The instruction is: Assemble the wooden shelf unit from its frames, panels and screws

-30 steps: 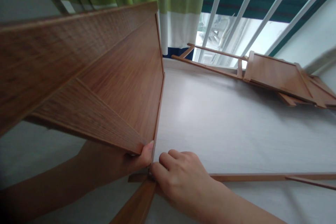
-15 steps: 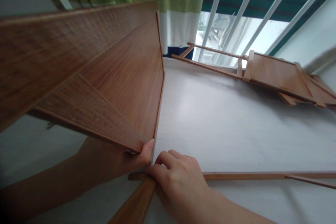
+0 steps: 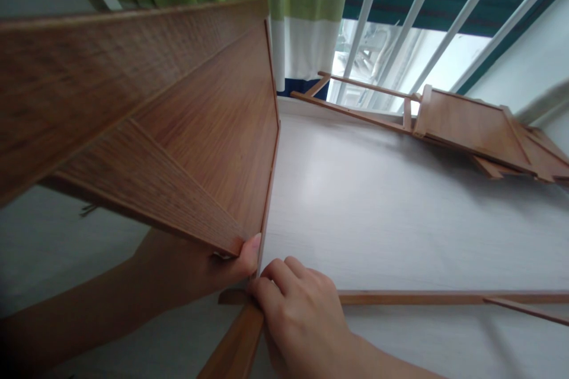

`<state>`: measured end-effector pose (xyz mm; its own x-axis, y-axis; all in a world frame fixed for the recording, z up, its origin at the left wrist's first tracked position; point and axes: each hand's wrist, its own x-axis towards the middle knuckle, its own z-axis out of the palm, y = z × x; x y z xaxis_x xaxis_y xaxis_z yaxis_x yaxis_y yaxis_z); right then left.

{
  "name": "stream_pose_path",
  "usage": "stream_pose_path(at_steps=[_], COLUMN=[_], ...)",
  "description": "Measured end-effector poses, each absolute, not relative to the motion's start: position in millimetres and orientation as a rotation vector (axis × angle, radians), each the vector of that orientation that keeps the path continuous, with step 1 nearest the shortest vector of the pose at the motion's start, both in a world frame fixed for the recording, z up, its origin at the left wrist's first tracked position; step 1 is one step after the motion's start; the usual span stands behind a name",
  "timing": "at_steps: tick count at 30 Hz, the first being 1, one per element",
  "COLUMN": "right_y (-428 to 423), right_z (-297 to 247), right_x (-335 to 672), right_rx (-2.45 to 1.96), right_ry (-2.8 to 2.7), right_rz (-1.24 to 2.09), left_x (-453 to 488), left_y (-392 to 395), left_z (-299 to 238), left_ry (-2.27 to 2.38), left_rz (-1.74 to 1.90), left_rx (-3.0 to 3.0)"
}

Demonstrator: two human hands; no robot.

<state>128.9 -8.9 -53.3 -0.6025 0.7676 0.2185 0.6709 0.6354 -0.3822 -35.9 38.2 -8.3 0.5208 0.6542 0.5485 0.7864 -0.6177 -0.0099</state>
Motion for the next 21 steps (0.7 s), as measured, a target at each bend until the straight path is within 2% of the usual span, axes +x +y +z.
stream_pose_path(at_steps=[21], right_y=[-6.5], right_z=[-61.0], right_x=[129.9], right_rx=[-0.976], right_ry=[-2.529], right_rz=[0.312], left_x=[-36.0], left_y=[42.1], left_z=[-13.5], left_ry=[-1.221], left_rz=[-0.675], left_rx=[-2.446])
